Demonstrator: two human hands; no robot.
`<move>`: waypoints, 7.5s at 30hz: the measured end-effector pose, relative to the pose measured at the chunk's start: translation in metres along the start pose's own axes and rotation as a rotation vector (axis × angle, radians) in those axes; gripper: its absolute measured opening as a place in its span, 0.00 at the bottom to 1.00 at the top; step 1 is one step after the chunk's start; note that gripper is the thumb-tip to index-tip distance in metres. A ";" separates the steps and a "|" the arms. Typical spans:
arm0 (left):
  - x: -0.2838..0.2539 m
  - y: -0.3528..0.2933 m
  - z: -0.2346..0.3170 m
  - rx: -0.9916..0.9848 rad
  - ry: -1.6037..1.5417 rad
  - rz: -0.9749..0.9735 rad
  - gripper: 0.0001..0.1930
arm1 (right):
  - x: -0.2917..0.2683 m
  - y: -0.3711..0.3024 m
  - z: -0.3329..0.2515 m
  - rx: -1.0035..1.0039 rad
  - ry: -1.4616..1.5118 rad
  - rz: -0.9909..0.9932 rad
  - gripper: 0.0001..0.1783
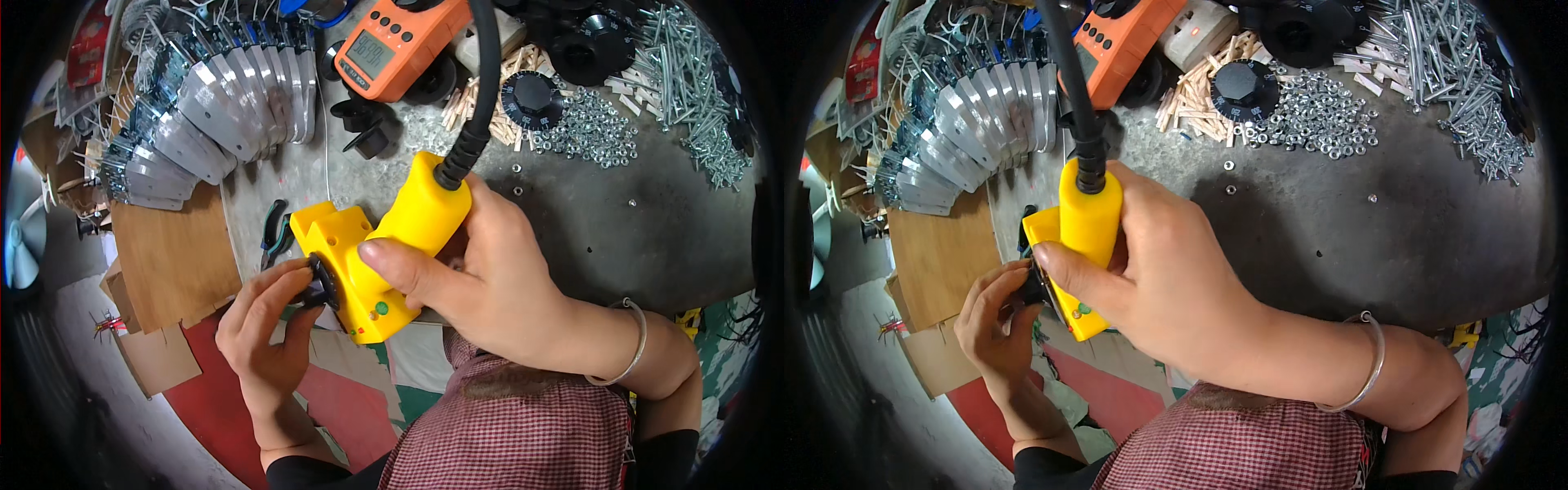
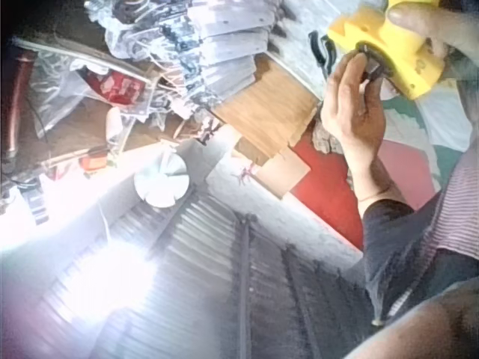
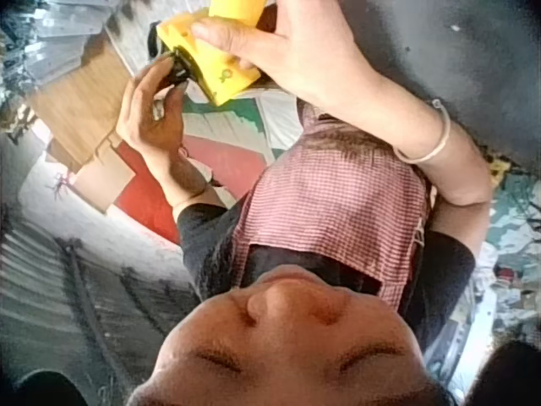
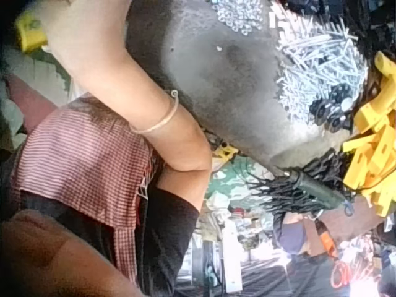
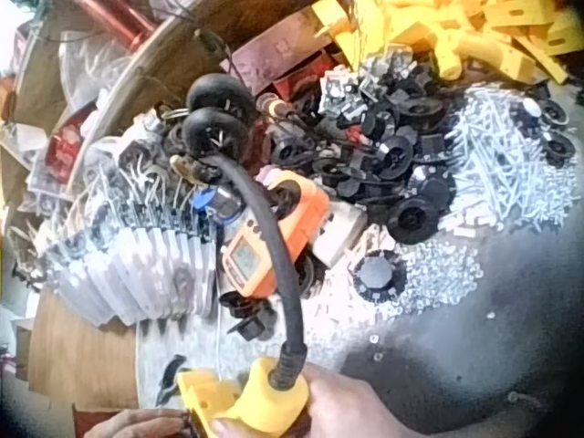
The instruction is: Assembling the internal wiring and casing of a yellow plastic handheld device using a screwdriver and soldering iron.
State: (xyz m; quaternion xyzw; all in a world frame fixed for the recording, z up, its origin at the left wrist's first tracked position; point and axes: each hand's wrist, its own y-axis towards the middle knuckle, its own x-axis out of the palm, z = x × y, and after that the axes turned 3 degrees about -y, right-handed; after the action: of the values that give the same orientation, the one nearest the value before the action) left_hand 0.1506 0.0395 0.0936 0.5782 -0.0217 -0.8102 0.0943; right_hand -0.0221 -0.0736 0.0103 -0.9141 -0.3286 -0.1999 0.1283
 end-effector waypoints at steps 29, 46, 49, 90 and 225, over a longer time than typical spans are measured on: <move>0.010 -0.006 0.010 0.076 0.233 -0.039 0.19 | -0.014 0.005 0.003 0.109 -0.052 -0.007 0.16; 0.015 -0.006 0.003 0.263 0.141 -0.050 0.17 | -0.020 0.009 0.011 0.105 -0.078 0.005 0.16; 0.009 -0.008 -0.001 0.304 0.066 -0.047 0.19 | -0.017 0.007 0.010 0.116 -0.058 0.041 0.15; -0.028 -0.047 0.020 0.028 0.127 0.593 0.22 | 0.003 0.104 -0.106 -0.409 -1.283 -0.415 0.18; 0.119 0.043 0.101 0.358 -0.328 -0.151 0.48 | -0.283 -0.013 -0.181 -0.523 -2.242 0.683 0.10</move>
State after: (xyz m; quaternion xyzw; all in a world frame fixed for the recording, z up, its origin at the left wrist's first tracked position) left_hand 0.0240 -0.0314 0.0223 0.4464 -0.1367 -0.8811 -0.0753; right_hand -0.2807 -0.2851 0.0450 -0.6179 0.0524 0.6905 -0.3723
